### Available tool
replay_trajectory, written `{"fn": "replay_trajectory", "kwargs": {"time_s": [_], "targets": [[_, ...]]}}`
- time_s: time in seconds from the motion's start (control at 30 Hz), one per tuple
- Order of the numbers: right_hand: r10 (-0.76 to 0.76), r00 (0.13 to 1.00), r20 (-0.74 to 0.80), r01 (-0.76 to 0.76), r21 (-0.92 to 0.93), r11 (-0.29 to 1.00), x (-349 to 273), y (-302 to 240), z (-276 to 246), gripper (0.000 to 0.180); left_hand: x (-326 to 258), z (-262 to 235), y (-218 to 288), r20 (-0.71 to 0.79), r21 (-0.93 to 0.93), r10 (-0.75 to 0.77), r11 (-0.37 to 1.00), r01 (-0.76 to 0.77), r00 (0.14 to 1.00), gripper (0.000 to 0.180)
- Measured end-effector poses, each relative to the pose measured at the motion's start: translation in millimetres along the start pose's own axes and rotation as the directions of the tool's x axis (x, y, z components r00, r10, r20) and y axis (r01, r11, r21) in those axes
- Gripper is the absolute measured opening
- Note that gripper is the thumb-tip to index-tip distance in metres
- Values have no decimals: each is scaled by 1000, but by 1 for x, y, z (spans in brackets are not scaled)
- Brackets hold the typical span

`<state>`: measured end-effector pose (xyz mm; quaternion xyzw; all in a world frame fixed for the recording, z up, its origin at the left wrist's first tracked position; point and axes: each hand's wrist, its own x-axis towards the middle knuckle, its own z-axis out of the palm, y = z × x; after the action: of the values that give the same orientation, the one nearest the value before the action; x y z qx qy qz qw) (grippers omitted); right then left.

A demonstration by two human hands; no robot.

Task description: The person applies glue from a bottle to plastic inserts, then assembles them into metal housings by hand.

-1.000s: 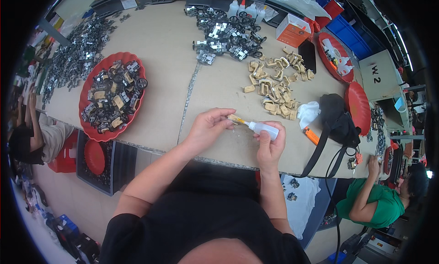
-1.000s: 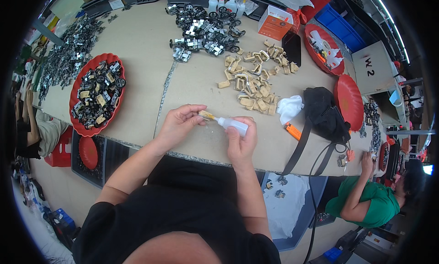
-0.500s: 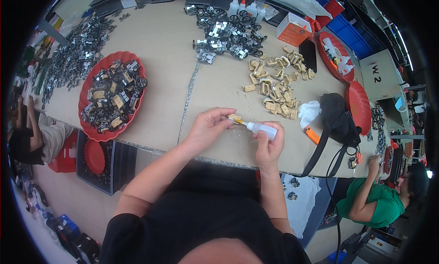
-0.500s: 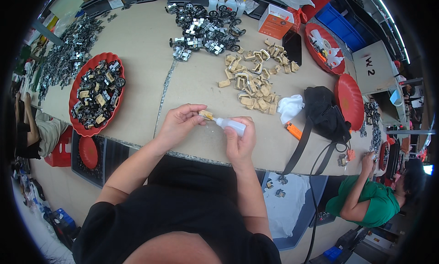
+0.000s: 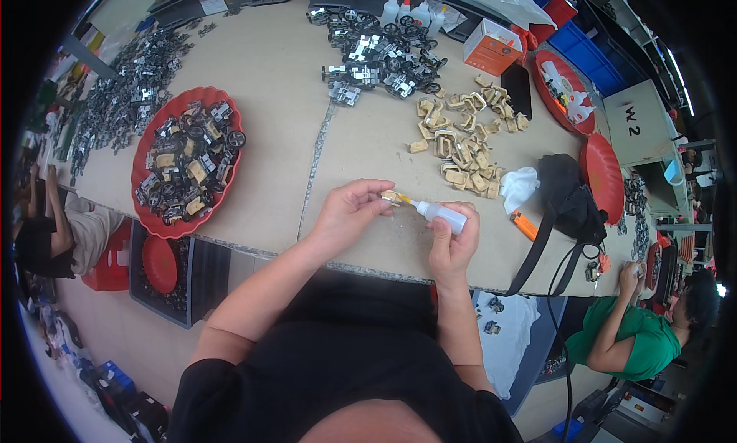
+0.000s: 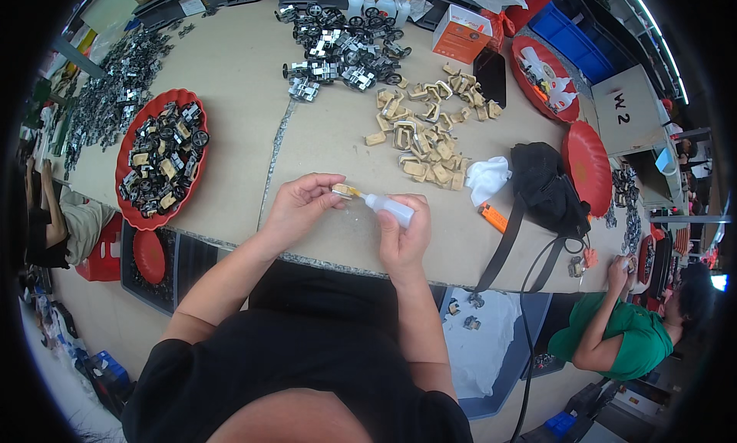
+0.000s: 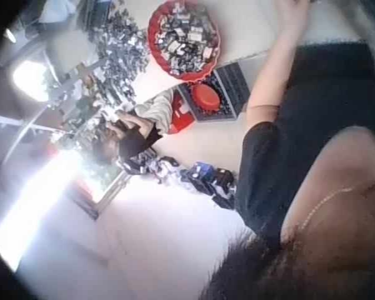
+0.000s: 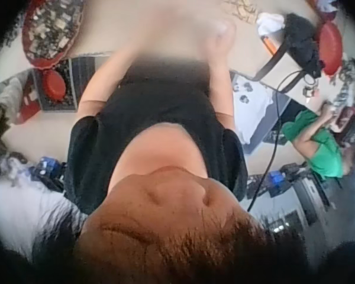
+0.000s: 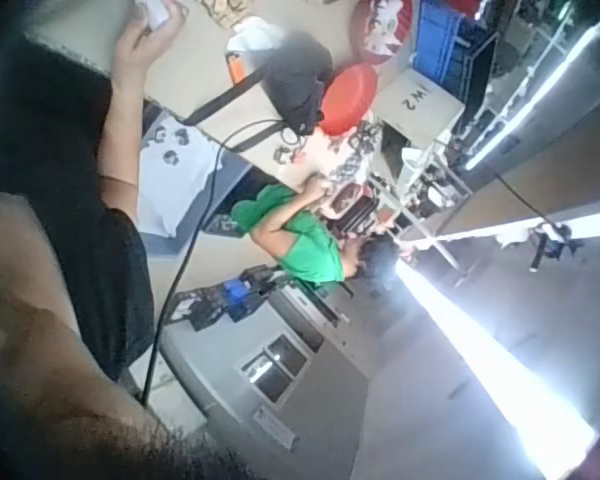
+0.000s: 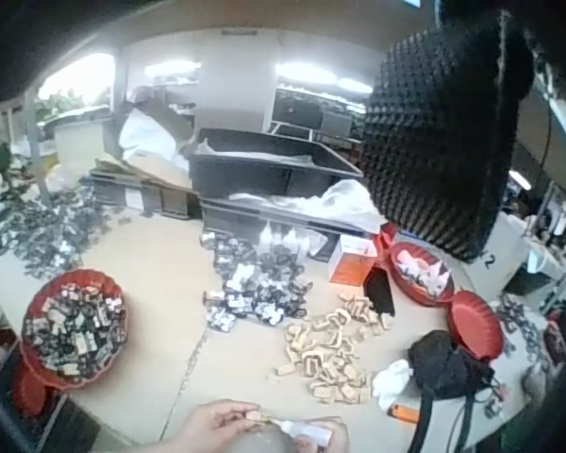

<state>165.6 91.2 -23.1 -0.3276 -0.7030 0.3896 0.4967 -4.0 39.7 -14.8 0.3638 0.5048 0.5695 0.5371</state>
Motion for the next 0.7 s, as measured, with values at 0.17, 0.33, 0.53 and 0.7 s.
{"fn": "replay_trajectory", "kwargs": {"time_s": [0.17, 0.33, 0.53, 0.7], "targets": [[-37, 999, 6, 37, -44, 998, 1, 0, -1, 23, 0, 0, 1, -4, -10, 6, 1000, -6, 1000, 26], [44, 999, 6, -44, 3, 999, 0, -5, -1, 21, 1, 0, -1, -11, -36, 9, 999, -9, 1000, 26], [138, 990, -11, -136, 119, 984, -1, -10, 0, 19, 0, -1, 0, -19, -51, 4, 999, -5, 1000, 25], [337, 938, -75, -232, 585, 777, 11, -15, -10, 23, 2, 1, 0, -4, -59, 45, 997, -45, 999, 24]]}}
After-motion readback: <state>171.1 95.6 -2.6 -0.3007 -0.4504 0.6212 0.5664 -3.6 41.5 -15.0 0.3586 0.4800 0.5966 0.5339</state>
